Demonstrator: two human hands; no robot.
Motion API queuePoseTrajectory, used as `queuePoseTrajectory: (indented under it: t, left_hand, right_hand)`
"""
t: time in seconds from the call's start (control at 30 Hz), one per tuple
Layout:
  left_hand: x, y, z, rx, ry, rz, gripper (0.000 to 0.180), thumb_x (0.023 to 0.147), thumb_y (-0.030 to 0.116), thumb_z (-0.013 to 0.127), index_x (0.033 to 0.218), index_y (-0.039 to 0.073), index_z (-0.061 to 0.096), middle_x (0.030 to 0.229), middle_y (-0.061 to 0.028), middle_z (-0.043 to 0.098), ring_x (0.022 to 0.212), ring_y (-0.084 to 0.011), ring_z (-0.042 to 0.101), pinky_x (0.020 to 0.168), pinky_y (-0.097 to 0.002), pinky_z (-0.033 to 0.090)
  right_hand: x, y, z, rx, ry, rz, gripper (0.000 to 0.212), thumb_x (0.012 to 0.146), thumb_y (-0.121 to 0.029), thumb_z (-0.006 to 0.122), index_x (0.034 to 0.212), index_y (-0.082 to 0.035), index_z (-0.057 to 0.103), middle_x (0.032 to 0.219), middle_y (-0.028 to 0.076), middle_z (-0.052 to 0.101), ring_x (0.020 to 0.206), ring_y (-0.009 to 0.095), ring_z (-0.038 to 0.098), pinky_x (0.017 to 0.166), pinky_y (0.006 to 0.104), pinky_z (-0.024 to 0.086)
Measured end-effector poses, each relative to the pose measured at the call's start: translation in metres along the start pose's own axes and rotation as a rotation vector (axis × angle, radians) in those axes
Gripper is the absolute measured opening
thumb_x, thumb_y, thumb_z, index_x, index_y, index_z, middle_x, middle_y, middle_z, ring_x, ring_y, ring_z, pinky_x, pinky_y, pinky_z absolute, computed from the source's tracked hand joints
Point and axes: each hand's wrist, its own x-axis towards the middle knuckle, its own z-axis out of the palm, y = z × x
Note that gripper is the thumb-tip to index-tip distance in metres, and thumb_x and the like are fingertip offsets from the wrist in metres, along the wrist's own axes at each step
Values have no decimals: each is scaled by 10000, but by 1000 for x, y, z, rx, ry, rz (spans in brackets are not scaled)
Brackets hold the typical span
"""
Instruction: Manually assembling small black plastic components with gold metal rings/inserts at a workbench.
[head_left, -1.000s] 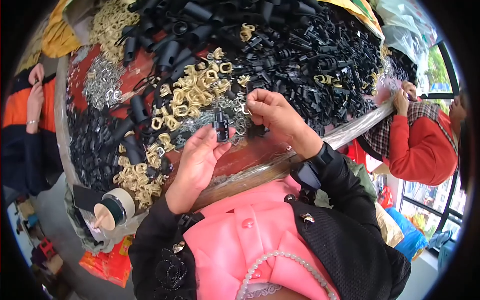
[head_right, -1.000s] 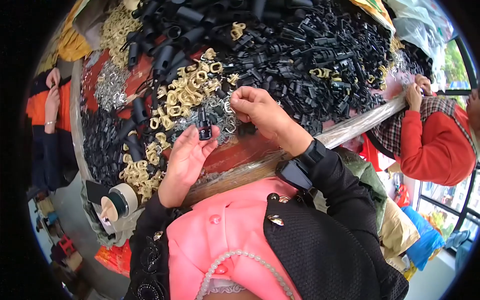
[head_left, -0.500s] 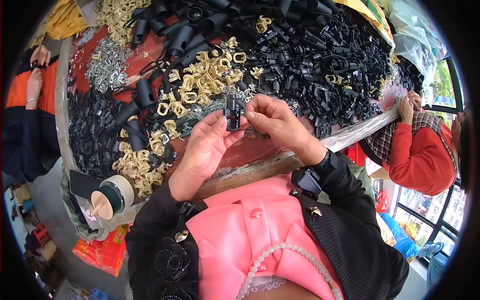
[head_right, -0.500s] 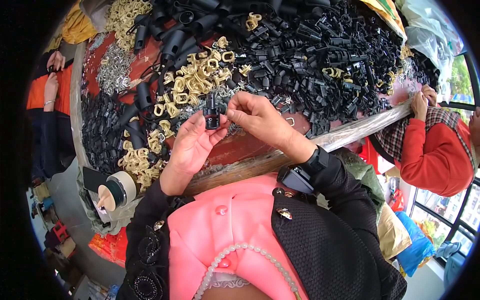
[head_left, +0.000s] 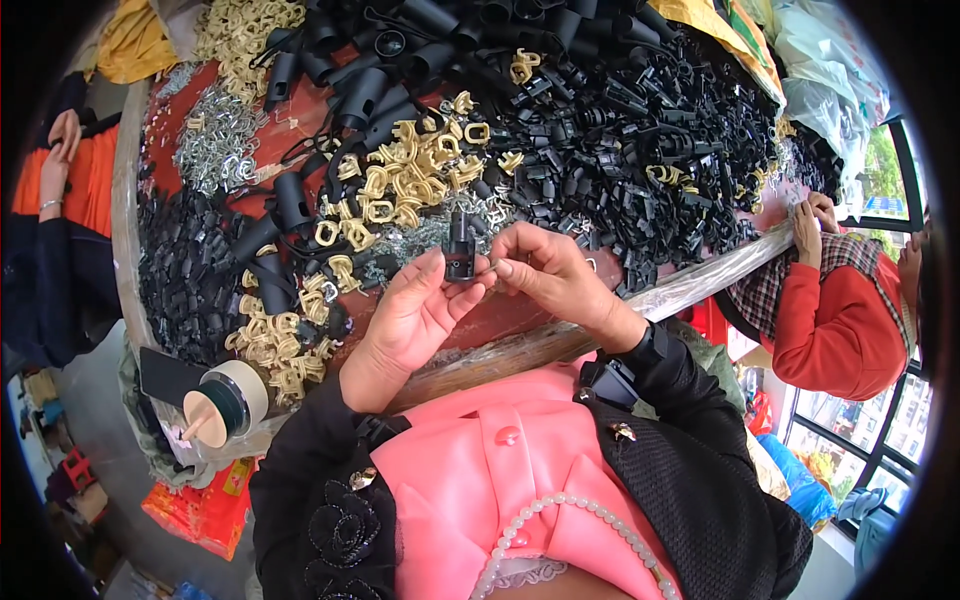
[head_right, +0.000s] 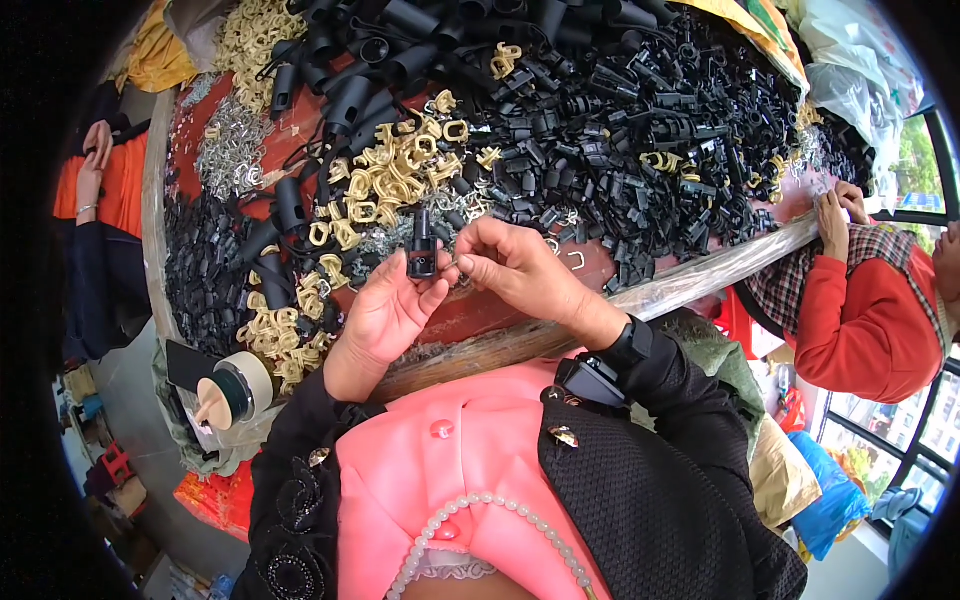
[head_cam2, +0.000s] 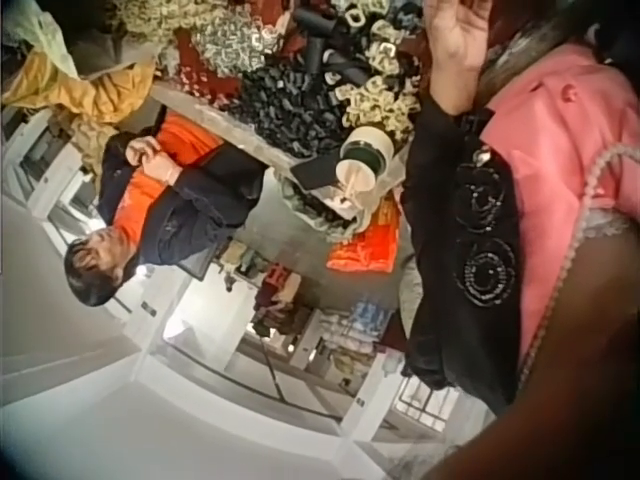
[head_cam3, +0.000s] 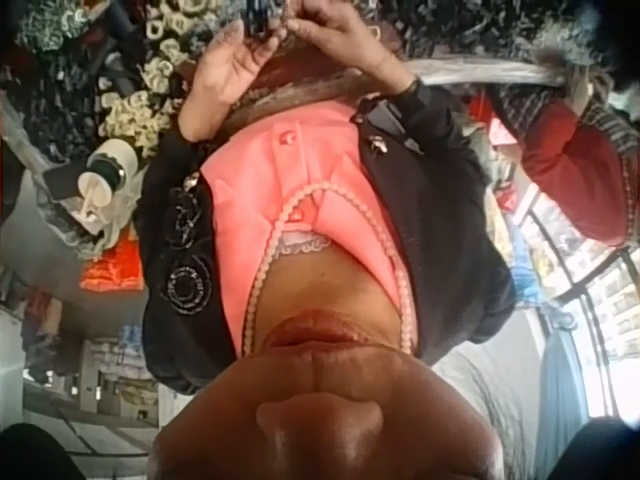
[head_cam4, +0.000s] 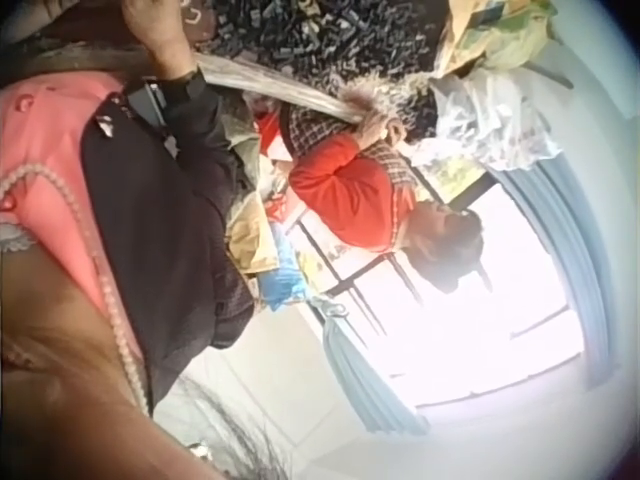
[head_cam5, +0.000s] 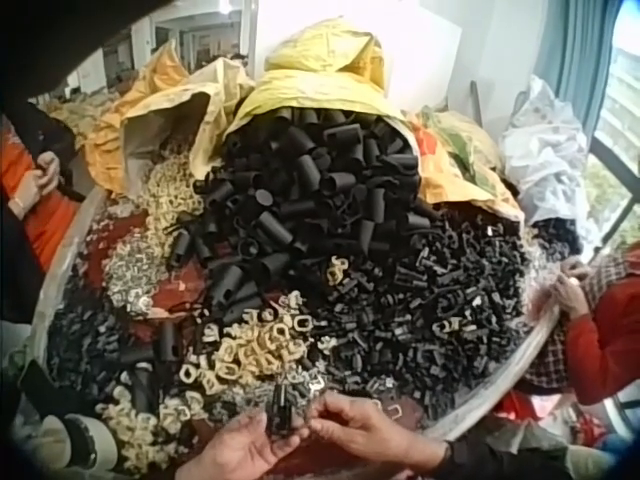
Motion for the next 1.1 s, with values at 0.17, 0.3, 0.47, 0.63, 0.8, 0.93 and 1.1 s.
queuePoseTrajectory:
  t: [0.17, 0.3, 0.47, 0.63, 0.8, 0.93, 1.1]
  left_hand:
    - [-3, -4, 1, 17, 10, -19, 313, 873, 176, 439, 1089, -51, 437, 1026, -159, 541, 932, -253, 557, 778, -280, 493]
    - [-2, -3, 7, 106, 50, 6, 280, 861, 164, 466, 1067, -26, 464, 1000, -134, 560, 897, -232, 575, 746, -260, 503]
    - [-2, -4, 10, 180, 96, -56, 247, 829, 154, 531, 1027, 8, 515, 932, -82, 588, 830, -213, 600, 671, -231, 511]
    - [-2, -5, 6, 219, 129, -71, 220, 814, 137, 552, 990, 6, 535, 909, -85, 592, 805, -212, 608, 639, -228, 515]
    - [-3, -8, 5, 220, 146, -71, 205, 811, 132, 556, 970, 4, 541, 901, -88, 590, 778, -192, 608, 638, -230, 515]
    - [-5, -9, 4, 290, 155, -55, 192, 812, 116, 553, 968, 6, 548, 901, -73, 589, 754, -164, 601, 654, -236, 509]
    - [-7, -5, 14, 339, 176, -51, 194, 802, 98, 564, 972, 4, 553, 908, -60, 588, 745, -142, 591, 677, -238, 498]
  right_hand:
    - [-7, -3, 3, 13, 72, 24, 109, 843, -118, 513, 833, -14, 483, 687, -37, 449, 611, 29, 381, 529, 177, 349]
    - [-6, -12, 3, -97, 113, -64, 158, 842, -162, 526, 791, -23, 471, 714, -18, 456, 634, 44, 415, 543, 177, 347]
    - [-3, -15, 5, -405, 111, -270, 132, 818, -115, 546, 760, -18, 476, 705, 6, 447, 638, 83, 425, 538, 210, 350]
    - [-5, -19, 8, -462, 149, -282, 107, 752, -56, 588, 745, -17, 490, 680, 62, 450, 607, 187, 458, 525, 268, 371]
    - [-8, -19, 10, -585, 135, -386, 114, 742, -28, 596, 735, -11, 484, 694, 57, 459, 613, 168, 445, 517, 244, 349]
    - [-8, -20, 9, -681, 107, -469, 122, 736, -26, 601, 733, -9, 481, 688, 58, 453, 607, 167, 444, 513, 247, 352]
    - [-9, -21, 6, -435, 46, -175, 150, 711, -19, 616, 755, -7, 473, 691, 74, 443, 590, 171, 439, 515, 253, 361]
